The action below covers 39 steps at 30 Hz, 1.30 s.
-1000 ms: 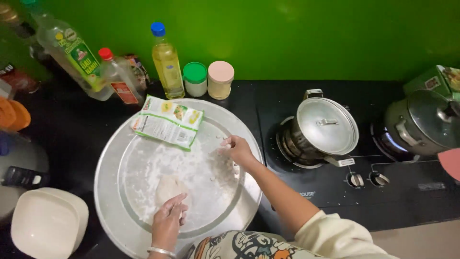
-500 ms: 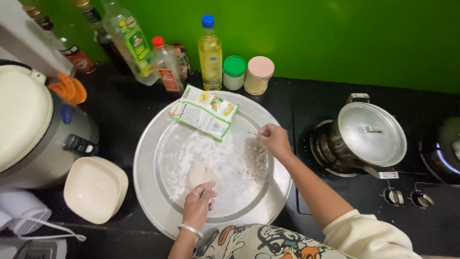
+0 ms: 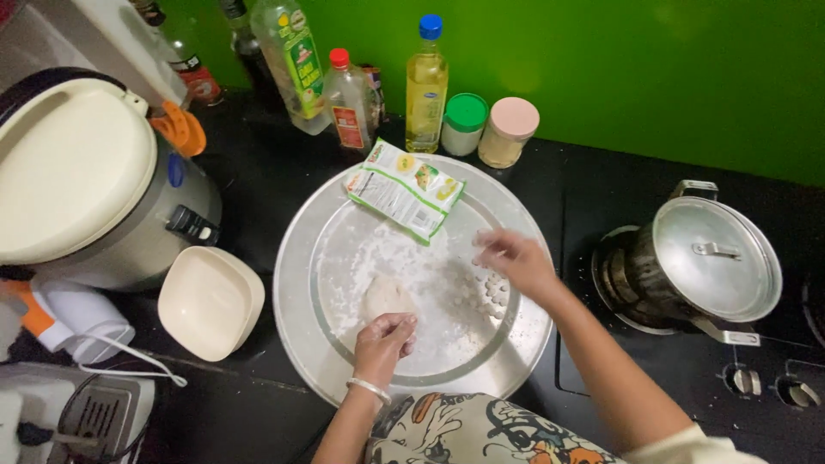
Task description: Pinching small pieces of dough and rolling them into uniform balls on a floured tray.
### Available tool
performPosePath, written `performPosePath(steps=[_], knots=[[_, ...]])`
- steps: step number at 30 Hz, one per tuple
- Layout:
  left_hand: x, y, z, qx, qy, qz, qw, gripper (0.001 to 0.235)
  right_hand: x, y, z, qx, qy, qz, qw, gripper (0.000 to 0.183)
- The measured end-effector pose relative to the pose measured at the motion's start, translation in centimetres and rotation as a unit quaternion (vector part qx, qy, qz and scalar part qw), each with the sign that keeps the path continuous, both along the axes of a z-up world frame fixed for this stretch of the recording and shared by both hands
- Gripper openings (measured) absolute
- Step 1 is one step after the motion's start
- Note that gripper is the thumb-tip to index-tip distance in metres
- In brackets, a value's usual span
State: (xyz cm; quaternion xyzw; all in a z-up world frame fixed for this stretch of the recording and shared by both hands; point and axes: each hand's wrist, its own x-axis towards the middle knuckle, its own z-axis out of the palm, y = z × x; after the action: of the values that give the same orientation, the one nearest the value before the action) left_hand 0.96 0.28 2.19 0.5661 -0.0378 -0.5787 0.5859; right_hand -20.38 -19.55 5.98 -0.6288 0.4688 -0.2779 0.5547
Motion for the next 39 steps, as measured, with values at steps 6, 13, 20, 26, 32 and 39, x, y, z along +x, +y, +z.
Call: performPosePath(steps=[6, 13, 20, 26, 32, 39], knots=[[-0.9, -0.6, 2.2, 0.052, 0.027, 0.005, 0.998, 0.054, 5.2, 11.7, 4.6, -0.127, -0.026, 0.216, 0.968, 0.03], [-0.5, 0.6, 5.3, -0.005, 0.09, -0.044, 0.995, 0.011, 4.8, 11.6, 1.8, -0.162, -0.058, 0.133, 0.976, 0.015], [0.1, -0.2, 9.2, 0.014, 0.167, -0.075, 0.983, 0.053, 4.2, 11.4, 2.5, -0.172, -0.079, 0.136, 0.972, 0.02], [-0.3, 0.6, 6.3, -0.025, 0.124, -0.083, 0.988, 0.022, 3.4, 11.0, 2.7, -0.148, -0.079, 0.177, 0.97, 0.044], [0.5, 0.5, 6.1, -0.023, 0.067, -0.04, 0.997, 0.03, 4.6, 11.4, 6.0, -0.154, -0.141, 0.174, 0.962, 0.055], [-0.2, 0.8, 5.5, 0.001, 0.044, -0.042, 0.998, 0.029, 5.3, 11.6, 6.9, -0.24, -0.043, 0.209, 0.947, 0.012]])
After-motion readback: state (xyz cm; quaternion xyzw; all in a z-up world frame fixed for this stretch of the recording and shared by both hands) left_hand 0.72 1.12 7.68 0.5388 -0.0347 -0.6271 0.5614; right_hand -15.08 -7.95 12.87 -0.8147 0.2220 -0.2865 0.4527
